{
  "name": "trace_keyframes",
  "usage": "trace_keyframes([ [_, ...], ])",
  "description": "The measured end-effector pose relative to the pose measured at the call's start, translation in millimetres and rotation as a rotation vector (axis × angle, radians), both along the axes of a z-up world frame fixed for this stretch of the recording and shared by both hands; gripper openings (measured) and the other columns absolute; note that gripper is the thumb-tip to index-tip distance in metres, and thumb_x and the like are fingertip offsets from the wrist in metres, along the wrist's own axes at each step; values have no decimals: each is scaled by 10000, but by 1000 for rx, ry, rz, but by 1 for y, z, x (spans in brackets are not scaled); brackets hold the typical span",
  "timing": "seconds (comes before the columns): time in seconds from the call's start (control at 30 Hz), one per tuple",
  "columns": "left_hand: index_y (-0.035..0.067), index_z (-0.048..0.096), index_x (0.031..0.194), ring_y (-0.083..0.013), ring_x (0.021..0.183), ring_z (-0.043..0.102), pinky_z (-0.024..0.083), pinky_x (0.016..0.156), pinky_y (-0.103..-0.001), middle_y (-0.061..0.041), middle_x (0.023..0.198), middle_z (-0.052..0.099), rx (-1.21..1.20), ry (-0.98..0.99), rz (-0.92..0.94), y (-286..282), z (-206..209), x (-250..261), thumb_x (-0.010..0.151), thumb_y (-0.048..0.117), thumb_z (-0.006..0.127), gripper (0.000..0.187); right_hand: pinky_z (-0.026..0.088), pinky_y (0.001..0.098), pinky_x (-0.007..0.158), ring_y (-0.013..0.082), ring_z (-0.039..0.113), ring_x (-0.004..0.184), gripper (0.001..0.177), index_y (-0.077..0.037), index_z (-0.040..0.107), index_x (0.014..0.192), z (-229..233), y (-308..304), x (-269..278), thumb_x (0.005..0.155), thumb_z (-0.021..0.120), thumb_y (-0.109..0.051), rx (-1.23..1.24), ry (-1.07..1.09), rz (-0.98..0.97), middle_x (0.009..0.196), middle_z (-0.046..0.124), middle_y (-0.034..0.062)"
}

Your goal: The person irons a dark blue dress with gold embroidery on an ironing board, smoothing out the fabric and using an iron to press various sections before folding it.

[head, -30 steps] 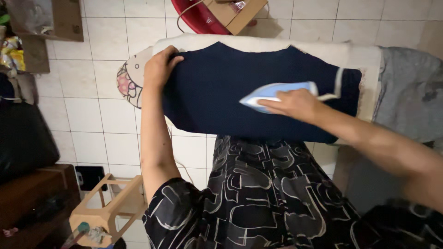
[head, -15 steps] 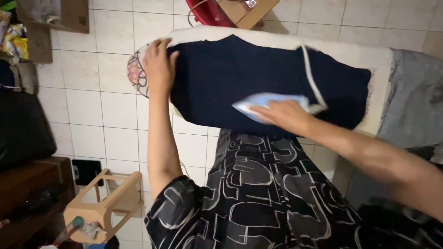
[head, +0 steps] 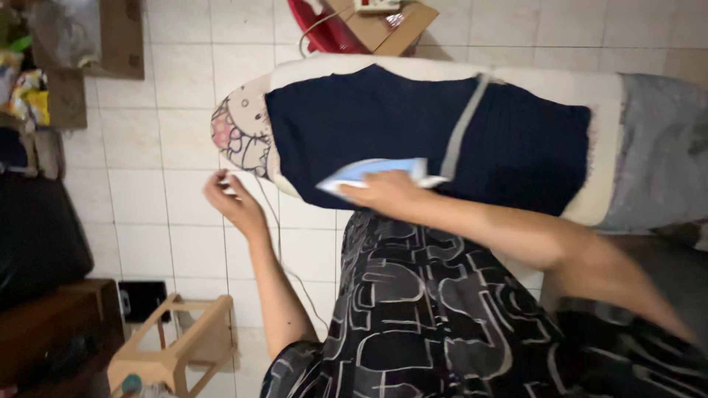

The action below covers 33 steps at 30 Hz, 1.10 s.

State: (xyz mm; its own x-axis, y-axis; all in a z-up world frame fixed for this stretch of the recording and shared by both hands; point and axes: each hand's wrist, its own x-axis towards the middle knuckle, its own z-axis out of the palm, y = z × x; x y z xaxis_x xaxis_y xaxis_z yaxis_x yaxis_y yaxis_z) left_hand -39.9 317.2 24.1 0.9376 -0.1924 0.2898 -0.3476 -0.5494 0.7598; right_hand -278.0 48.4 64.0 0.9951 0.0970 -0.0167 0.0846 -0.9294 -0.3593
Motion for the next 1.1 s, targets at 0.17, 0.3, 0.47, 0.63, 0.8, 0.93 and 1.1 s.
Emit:
trace_keyframes([
  [0.17, 35, 628, 1453, -247, 1186, 608, 562, 980, -375, -145, 1420, 598, -53, -111, -185, -49, 53, 24, 1277, 101, 659, 191, 630, 483, 525, 355, 804, 731, 458, -266, 696, 1502, 16, 45, 73, 1053, 637, -202, 47, -7, -122, 908, 791, 181],
  [0.3, 12, 603, 1483, -331, 1340, 604, 531, 1079, -430, -194, 1448, 576, 8, -56, -358, -82, 53, 4, 1214, 82, 692, 292, 644, 488, 626, 334, 824, 791, 374, -210, 723, 1430, 8, 9, -13, 1067, 680, -294, 121, -92, -306, 925, 809, 150],
  [0.47, 30, 671, 1421, -406, 1441, 564, 408, 1255, -557, -201, 1464, 653, 291, -214, -493, -106, 16, -25, 1146, 108, 777, 305, 618, 448, 484, 275, 801, 661, 571, -281, 672, 1624, -1, -84, -190, 1054, 680, -245, -269, 300, -664, 962, 830, 119],
  [0.63, 37, 674, 1492, -437, 1435, 572, 456, 1234, -533, -196, 1537, 650, 286, -121, -678, -154, 9, -40, 1130, 125, 756, 381, 600, 520, 628, 369, 770, 735, 462, -246, 778, 1531, -4, -208, -256, 1103, 760, -418, -332, 135, -1189, 926, 801, 184],
  [0.8, 27, 607, 1643, -492, 1503, 559, 467, 1244, -561, -221, 1682, 586, 355, -222, -810, -196, 8, -33, 1155, 178, 733, 526, 609, 577, 754, 447, 776, 865, 412, -248, 768, 1498, -13, -249, -251, 1126, 807, -422, -248, -128, -1332, 931, 805, 213],
  [0.93, 30, 582, 1688, -513, 1536, 529, 455, 1276, -586, -241, 1731, 551, 445, -348, -758, -197, 0, 2, 1163, 233, 744, 586, 580, 589, 693, 450, 761, 782, 466, -248, 726, 1544, 2, -166, -266, 1101, 786, -381, -70, 45, -1363, 873, 780, 215],
  [1.1, 55, 519, 1718, -500, 1570, 498, 434, 1265, -625, -227, 1778, 501, 549, -246, -498, -150, -20, 38, 1200, 296, 740, 613, 576, 564, 717, 420, 749, 803, 431, -265, 729, 1572, 20, -108, -293, 1154, 767, -363, -271, 46, -1377, 884, 731, 190],
])
